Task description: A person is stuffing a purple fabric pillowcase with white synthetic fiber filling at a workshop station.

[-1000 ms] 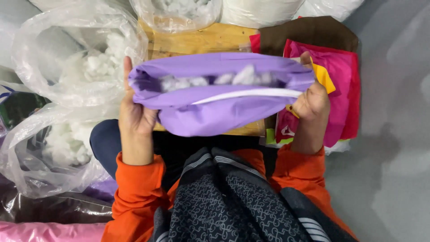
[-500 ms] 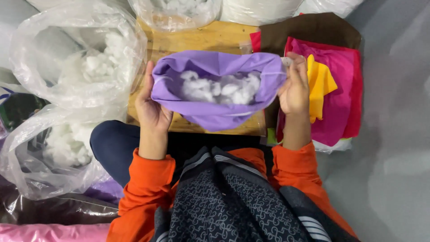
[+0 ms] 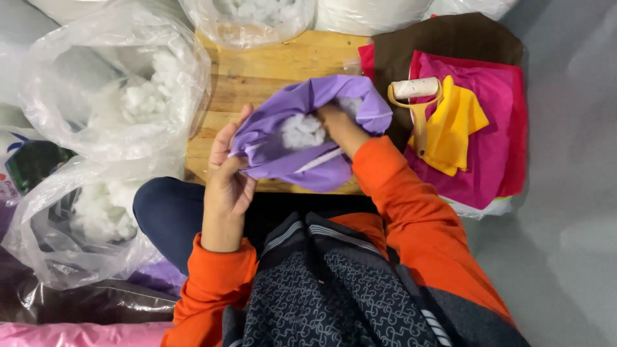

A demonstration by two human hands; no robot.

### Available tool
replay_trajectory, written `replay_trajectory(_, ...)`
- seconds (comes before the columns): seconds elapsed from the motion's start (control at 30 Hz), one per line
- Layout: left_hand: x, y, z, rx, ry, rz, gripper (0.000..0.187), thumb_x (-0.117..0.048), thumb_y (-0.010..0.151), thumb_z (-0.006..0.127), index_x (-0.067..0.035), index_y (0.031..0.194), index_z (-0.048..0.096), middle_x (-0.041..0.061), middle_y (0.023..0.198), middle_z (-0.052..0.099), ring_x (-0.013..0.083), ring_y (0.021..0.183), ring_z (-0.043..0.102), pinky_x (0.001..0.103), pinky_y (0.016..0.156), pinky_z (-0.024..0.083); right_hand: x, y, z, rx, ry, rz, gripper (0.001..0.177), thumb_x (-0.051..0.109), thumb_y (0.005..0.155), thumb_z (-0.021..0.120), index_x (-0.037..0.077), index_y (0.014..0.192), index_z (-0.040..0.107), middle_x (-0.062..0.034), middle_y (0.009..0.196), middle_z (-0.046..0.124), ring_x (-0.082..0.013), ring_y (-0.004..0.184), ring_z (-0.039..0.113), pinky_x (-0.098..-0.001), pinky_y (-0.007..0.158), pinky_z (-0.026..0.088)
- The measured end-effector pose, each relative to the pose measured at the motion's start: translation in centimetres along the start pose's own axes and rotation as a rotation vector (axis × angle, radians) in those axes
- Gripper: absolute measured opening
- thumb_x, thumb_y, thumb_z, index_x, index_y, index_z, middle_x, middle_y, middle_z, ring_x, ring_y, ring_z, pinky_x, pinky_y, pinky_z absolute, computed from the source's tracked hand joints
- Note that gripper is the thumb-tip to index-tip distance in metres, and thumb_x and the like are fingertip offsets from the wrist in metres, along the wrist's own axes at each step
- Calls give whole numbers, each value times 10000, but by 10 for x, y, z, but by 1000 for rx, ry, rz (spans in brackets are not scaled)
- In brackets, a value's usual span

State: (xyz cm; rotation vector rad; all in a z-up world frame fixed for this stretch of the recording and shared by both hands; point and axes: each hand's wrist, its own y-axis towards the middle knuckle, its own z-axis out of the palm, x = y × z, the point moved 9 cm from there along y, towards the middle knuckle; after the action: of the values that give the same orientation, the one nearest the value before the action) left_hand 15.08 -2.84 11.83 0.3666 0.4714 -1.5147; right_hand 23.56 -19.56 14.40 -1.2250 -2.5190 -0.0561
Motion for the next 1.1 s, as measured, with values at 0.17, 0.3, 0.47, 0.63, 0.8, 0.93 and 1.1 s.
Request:
replay_trajectory(0.17, -32, -1, -1, -50, 139, 77, 527, 223, 800, 460, -15, 1226, 660, 189, 1549, 526, 336, 1194, 708, 251, 798, 650, -40, 17, -5, 181, -1, 110, 354, 328, 956, 582, 46, 1096, 744, -207, 1093, 721, -384, 1070, 704, -493, 921, 555)
replay_trajectory(0.3, 0, 12, -45, -82, 210, 81, 610, 249, 765, 493, 11, 1317, 594, 248, 1377, 634, 377, 1142, 711, 382, 829, 660, -7, -31, -39, 77, 41, 52, 303, 222, 971, 564, 87, 1157, 761, -259, 1220, 661, -440, 1126, 670, -504, 950, 532)
replay_trajectory(0.47, -4, 5, 41, 98, 188, 136, 531, 240, 788, 456, -16, 1231, 598, 215, 1651, 370, 386, 1439, 508, 389, 1050, 560, 31, -47, 23, 37, 287, -103, 318, 46, 913, 549, 149, 1091, 791, -105, 1242, 669, -357, 1082, 686, -392, 950, 561)
replay_trajectory(0.63, -11, -14, 56, 58, 153, 84, 684, 259, 761, 409, 51, 1400, 539, 222, 1674, 322, 385, 1417, 519, 385, 1069, 561, -73, 37, 85, -12, 20, 44, 337, 367, 852, 708, 78, 1021, 744, -170, 1018, 710, -346, 1014, 718, -451, 847, 595)
replay_trajectory(0.8, -23, -16, 47, -33, 225, 99, 826, 224, 701, 421, -17, 1486, 512, 193, 1628, 418, 317, 1476, 470, 378, 1154, 487, -38, 14, -8, -19, 27, 41, 264, 291, 894, 674, 136, 1096, 744, -168, 1065, 731, -379, 1017, 716, -479, 861, 576)
replay_trajectory(0.93, -44, 0, 67, 14, 601, 335, 576, 200, 831, 466, -28, 1323, 659, 156, 1678, 343, 318, 1564, 327, 390, 1247, 357, 7, -44, -69, -20, 35, 75, 271, 193, 947, 630, 211, 1192, 742, -166, 1125, 758, -420, 1021, 714, -514, 879, 551)
replay_trajectory(1.1, 3, 10, 145, 547, 1800, 1025, 234, 23, 1009, 680, -180, 1075, 776, 54, 1561, 399, 352, 1571, 264, 721, 1292, 62, -38, -68, -57, -132, -73, 142, 686, 243, 739, 884, 149, 1360, 606, -114, 1369, 567, -374, 1190, 585, -519, 944, 487)
